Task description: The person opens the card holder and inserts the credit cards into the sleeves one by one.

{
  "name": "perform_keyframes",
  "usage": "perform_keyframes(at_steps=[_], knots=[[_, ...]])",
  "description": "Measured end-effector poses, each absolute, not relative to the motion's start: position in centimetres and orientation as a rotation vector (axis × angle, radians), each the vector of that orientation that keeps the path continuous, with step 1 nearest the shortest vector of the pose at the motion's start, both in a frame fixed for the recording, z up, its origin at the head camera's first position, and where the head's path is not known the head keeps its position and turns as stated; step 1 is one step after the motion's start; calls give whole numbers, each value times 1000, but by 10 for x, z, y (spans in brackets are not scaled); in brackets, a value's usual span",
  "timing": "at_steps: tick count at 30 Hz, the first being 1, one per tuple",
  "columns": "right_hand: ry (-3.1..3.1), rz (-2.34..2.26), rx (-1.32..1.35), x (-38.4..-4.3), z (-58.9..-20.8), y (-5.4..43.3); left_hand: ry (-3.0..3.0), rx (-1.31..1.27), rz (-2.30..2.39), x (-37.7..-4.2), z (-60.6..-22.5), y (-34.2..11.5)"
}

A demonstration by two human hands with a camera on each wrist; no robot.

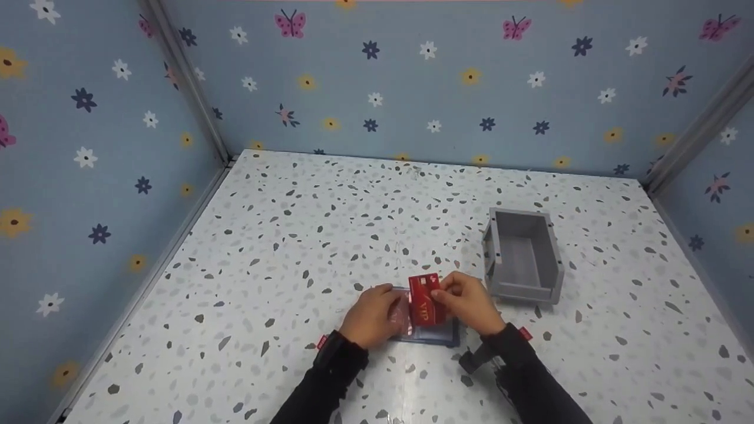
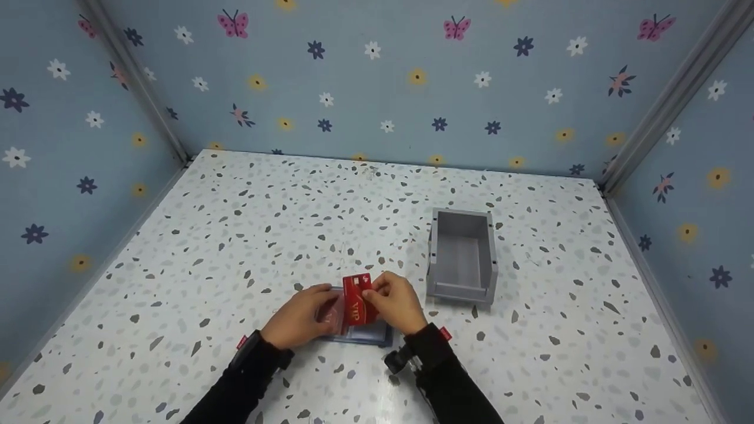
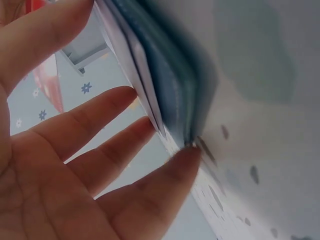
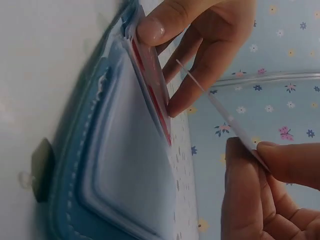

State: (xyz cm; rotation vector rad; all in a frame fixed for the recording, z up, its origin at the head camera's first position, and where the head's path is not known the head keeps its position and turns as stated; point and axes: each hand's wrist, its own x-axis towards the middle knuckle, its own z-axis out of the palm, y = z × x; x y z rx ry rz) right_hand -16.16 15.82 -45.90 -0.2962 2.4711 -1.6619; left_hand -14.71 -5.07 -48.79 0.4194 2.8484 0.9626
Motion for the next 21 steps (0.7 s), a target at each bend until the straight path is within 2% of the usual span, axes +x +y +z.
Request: perform_keyframes(at_steps=[4, 12, 21], knots=[[2416, -1690, -274, -161, -459, 161, 2857, 367, 1036, -147, -486, -47], [2357, -1748, -233, -172, -485, 166, 2498, 267, 1558, -151, -481, -33], [2324, -1800, -233, -172, -490, 163, 2479, 246, 1705, -155, -484, -24]])
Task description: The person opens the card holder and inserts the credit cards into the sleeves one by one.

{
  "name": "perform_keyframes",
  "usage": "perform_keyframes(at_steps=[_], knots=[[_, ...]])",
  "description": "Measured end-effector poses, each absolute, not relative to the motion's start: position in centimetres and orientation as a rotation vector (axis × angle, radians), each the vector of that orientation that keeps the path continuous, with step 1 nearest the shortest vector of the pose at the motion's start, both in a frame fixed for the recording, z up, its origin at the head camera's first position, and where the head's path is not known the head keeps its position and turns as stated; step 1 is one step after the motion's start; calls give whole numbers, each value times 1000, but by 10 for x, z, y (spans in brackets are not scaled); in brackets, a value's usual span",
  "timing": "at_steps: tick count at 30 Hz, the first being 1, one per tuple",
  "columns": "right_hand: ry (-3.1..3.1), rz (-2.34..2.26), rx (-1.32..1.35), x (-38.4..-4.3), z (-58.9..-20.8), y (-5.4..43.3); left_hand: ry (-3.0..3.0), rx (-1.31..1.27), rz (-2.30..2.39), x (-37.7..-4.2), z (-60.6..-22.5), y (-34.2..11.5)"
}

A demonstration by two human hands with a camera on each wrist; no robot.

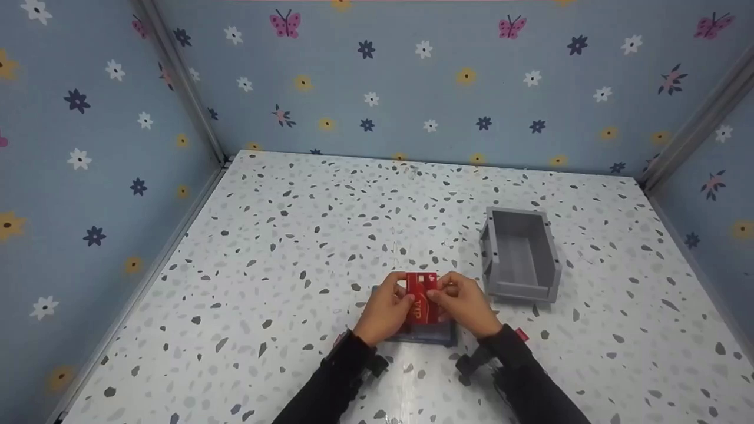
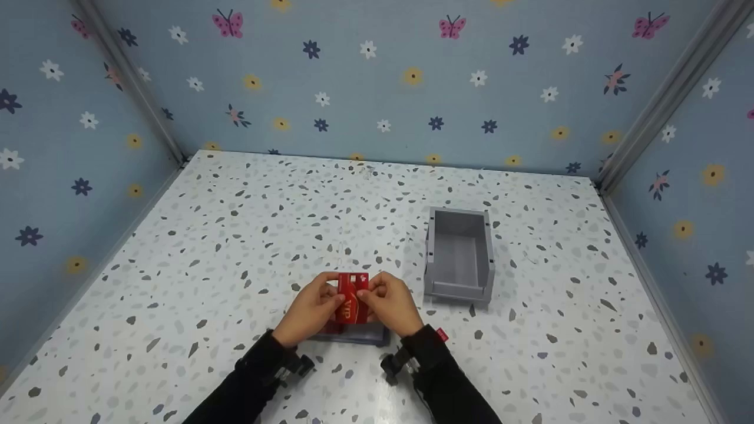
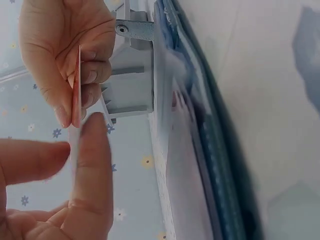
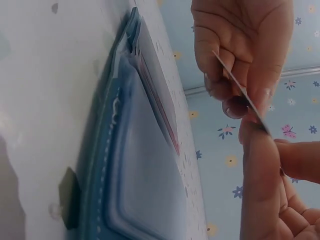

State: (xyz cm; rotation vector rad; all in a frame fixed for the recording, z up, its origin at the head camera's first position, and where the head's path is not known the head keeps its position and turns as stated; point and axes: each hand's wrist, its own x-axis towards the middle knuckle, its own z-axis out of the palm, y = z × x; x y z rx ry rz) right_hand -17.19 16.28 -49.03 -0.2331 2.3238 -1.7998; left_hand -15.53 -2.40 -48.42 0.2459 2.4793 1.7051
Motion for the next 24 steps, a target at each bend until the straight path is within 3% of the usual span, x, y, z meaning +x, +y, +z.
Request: perform_keyframes(at_steps=[15, 24], knots=[[2411, -1779, -281, -171, -489, 159, 2517, 194, 1722, -155, -475, -41], [2819, -1409, -583, -162, -484, 169, 2580, 187, 1636, -155, -475, -57]])
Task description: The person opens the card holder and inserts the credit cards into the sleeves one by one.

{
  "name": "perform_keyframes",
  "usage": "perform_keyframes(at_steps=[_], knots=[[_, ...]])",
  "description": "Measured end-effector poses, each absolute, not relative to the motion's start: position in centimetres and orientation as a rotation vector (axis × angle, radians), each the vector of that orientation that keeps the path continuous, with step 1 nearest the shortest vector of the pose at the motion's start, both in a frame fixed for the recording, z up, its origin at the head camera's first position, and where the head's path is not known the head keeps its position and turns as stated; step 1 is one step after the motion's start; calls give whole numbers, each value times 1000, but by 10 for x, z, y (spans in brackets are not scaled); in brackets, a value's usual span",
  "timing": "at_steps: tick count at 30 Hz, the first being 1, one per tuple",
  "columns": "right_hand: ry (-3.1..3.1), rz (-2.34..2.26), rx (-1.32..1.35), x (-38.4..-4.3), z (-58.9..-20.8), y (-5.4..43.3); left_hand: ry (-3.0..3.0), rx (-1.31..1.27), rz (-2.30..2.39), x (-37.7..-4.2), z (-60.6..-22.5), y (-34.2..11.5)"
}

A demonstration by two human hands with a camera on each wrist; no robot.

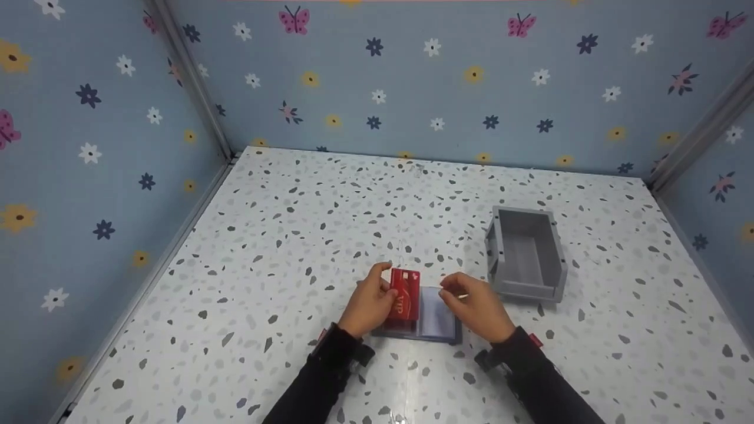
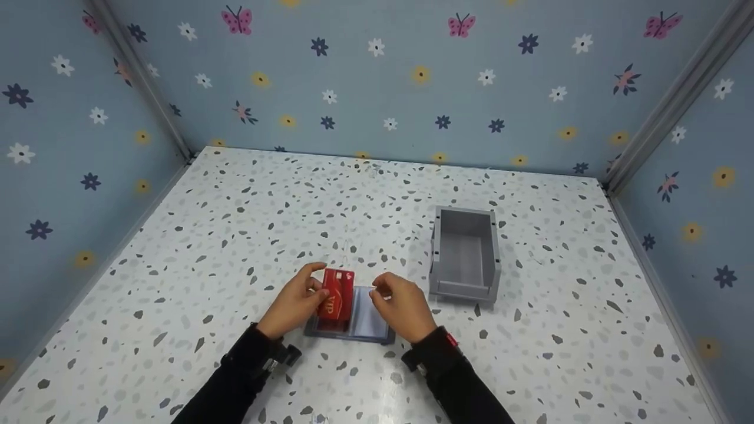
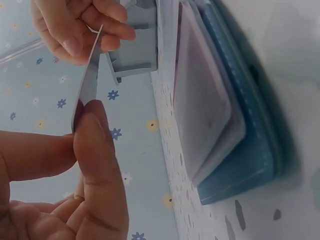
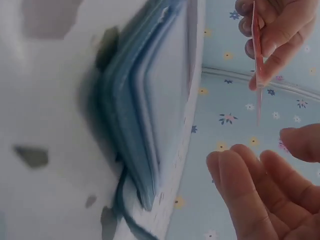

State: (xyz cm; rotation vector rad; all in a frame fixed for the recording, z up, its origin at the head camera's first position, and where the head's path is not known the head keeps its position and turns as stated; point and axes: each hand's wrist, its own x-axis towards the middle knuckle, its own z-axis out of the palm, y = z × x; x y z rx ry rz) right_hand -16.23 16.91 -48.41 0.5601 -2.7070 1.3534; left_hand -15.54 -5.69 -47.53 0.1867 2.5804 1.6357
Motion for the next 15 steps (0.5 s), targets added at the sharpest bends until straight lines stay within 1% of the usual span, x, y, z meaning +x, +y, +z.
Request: perform_keyframes(at_steps=[4, 8, 15], knots=[[-2814, 1008, 706, -156, -485, 175, 2610, 216, 1577, -157, -481, -55], [-2959, 717, 796, -151, -485, 181, 2621, 223, 1517, -159, -486, -50], [-3099, 574, 817, -147, -489, 189, 2648, 202, 1422, -160, -488, -43]])
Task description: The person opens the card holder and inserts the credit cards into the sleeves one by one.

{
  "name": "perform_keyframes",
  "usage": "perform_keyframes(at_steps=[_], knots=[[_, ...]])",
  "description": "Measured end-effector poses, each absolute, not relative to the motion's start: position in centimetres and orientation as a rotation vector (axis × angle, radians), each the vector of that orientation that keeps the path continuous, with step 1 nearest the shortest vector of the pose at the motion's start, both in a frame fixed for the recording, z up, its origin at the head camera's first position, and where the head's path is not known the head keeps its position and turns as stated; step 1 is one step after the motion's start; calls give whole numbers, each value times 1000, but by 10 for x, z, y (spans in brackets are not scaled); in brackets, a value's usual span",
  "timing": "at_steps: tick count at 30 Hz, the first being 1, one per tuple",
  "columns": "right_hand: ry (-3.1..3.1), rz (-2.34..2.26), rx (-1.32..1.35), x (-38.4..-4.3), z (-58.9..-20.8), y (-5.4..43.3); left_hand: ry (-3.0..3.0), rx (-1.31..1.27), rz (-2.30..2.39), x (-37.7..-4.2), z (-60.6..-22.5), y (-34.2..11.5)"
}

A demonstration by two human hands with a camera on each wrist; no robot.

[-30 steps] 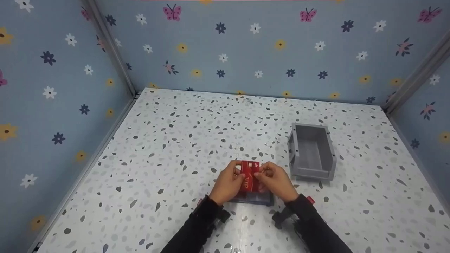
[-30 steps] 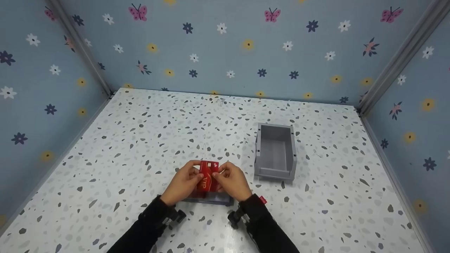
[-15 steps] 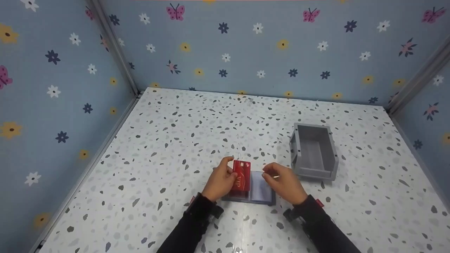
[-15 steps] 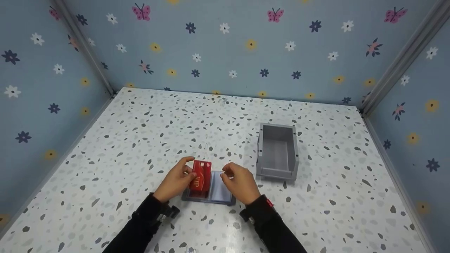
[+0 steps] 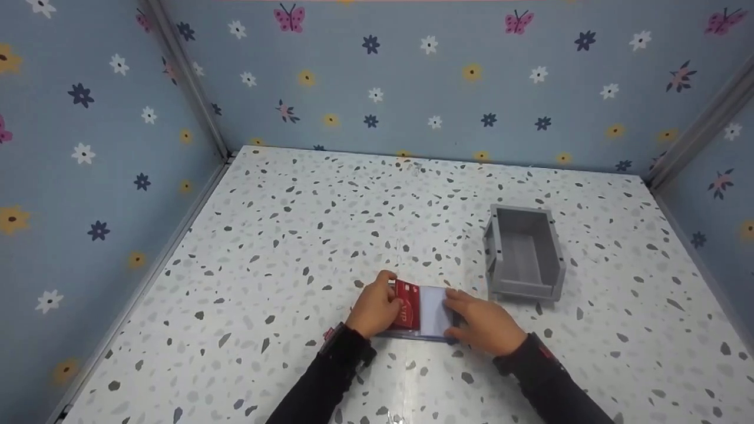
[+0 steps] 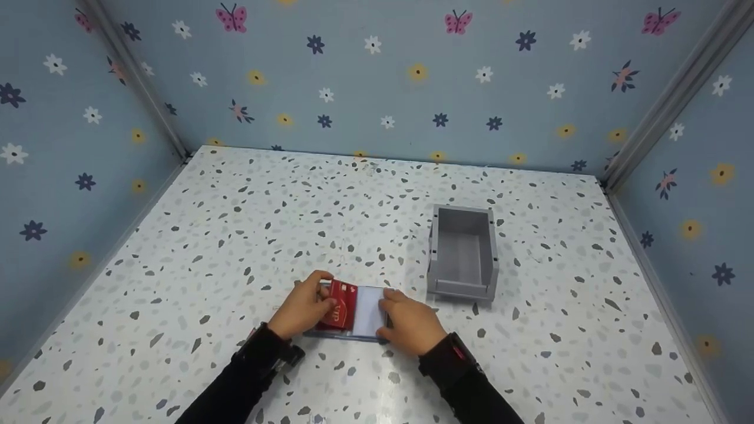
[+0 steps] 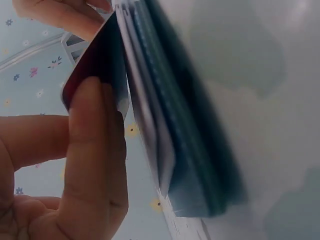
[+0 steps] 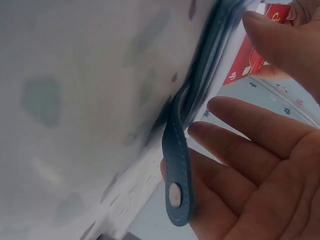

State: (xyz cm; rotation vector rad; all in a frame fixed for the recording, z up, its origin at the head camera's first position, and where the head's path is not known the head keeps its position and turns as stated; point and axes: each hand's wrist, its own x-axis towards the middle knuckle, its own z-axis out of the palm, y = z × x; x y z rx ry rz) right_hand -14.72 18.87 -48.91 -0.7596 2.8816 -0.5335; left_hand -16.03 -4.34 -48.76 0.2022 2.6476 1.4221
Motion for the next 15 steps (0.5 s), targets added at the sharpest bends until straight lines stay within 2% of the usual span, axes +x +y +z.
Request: perform_keyframes(at_steps=[15], knots=[[2820, -517, -802, -148, -488, 195, 2621, 156, 1357, -163, -487, -39]])
